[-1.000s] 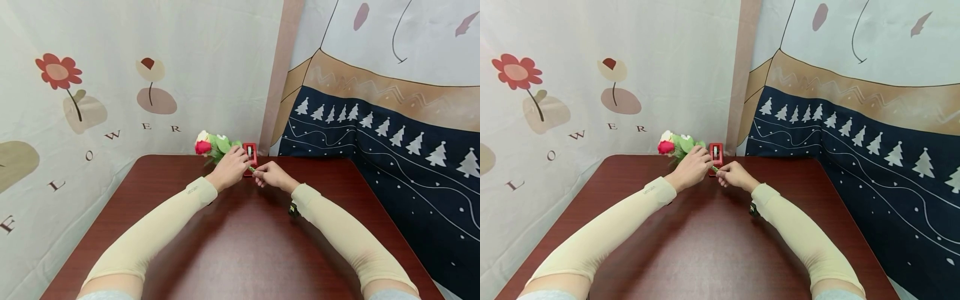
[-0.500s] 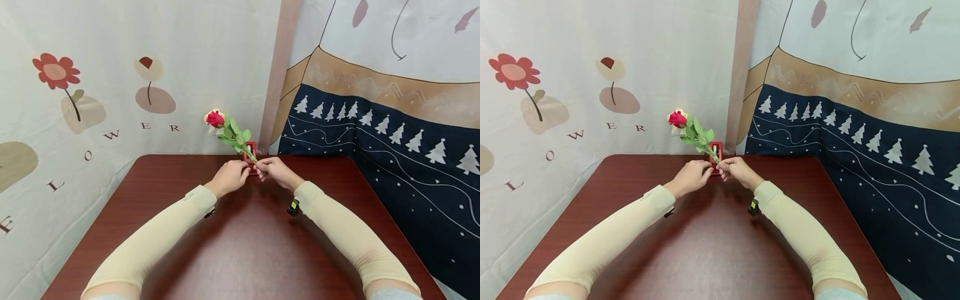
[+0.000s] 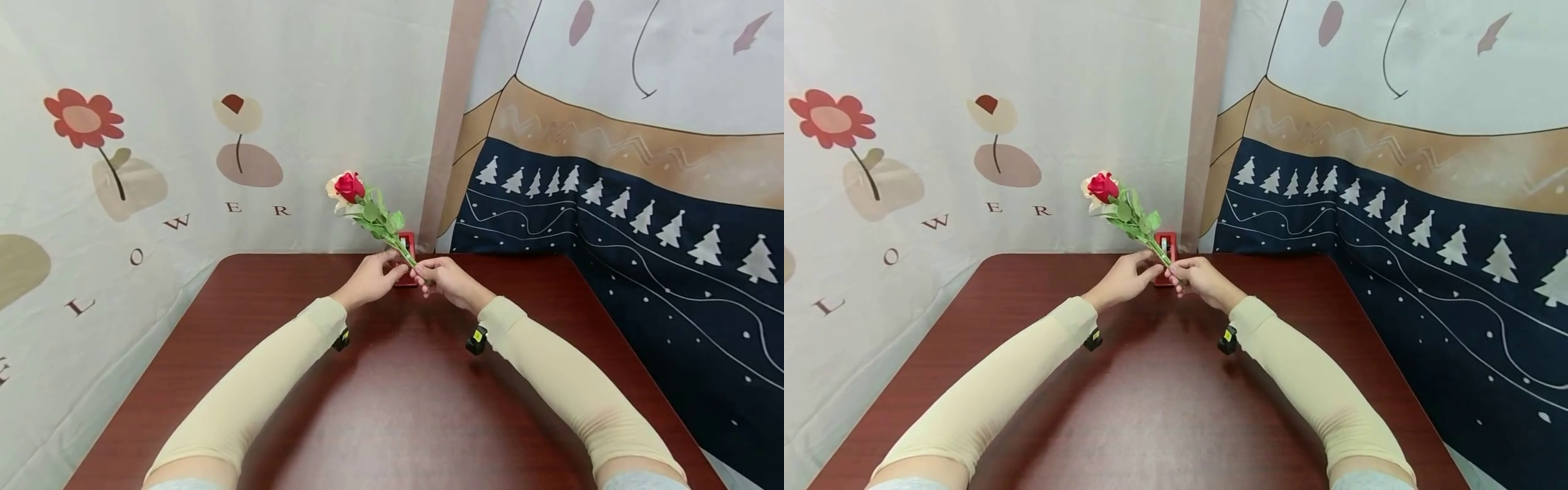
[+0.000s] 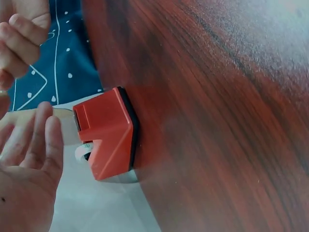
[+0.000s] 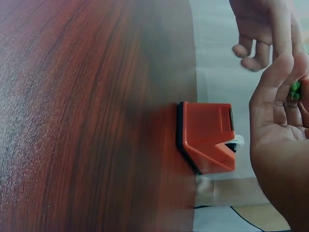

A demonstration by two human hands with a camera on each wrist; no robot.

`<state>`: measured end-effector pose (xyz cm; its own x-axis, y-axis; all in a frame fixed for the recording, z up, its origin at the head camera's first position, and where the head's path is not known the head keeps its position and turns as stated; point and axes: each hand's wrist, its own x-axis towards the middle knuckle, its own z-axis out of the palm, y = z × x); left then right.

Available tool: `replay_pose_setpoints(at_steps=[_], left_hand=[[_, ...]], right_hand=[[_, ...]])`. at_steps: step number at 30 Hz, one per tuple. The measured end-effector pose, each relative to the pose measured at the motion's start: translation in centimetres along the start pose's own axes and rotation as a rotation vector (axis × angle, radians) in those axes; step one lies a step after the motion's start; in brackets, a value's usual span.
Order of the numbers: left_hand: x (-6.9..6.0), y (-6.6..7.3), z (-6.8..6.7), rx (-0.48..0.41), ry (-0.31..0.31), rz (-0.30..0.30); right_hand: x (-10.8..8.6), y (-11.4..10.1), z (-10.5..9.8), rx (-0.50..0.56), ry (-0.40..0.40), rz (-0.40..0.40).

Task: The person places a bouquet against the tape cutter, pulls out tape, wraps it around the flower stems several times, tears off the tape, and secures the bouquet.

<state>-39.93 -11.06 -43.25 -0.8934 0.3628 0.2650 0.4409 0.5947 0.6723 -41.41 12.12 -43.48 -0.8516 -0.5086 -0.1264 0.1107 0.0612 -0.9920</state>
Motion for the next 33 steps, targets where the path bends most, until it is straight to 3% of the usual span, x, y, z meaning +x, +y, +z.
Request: replay_pose_setpoints(at_steps=[8,18,25,33], left_hand=[[-0.1,0.1,-0.2,0.022,0.01,-0.011],[-0.3,0.2,0.5,0.031,0.075,-0.019],[0.1,0.5,0.5,0.068,0.116,0.018],[-0.1,1.3,0.3,0.111,0.106,-0.015]], right_hand=[[0.1,0.5,-0.3,-0.037,0.027,0.001],[0.2,1.7,1.1,-0.124,0.157,-0.135],[0.1,1.8,2.0,-0.201,0.216,-0.209],[0.0,2.3,2.4,-0.336,0.278,-0.255]])
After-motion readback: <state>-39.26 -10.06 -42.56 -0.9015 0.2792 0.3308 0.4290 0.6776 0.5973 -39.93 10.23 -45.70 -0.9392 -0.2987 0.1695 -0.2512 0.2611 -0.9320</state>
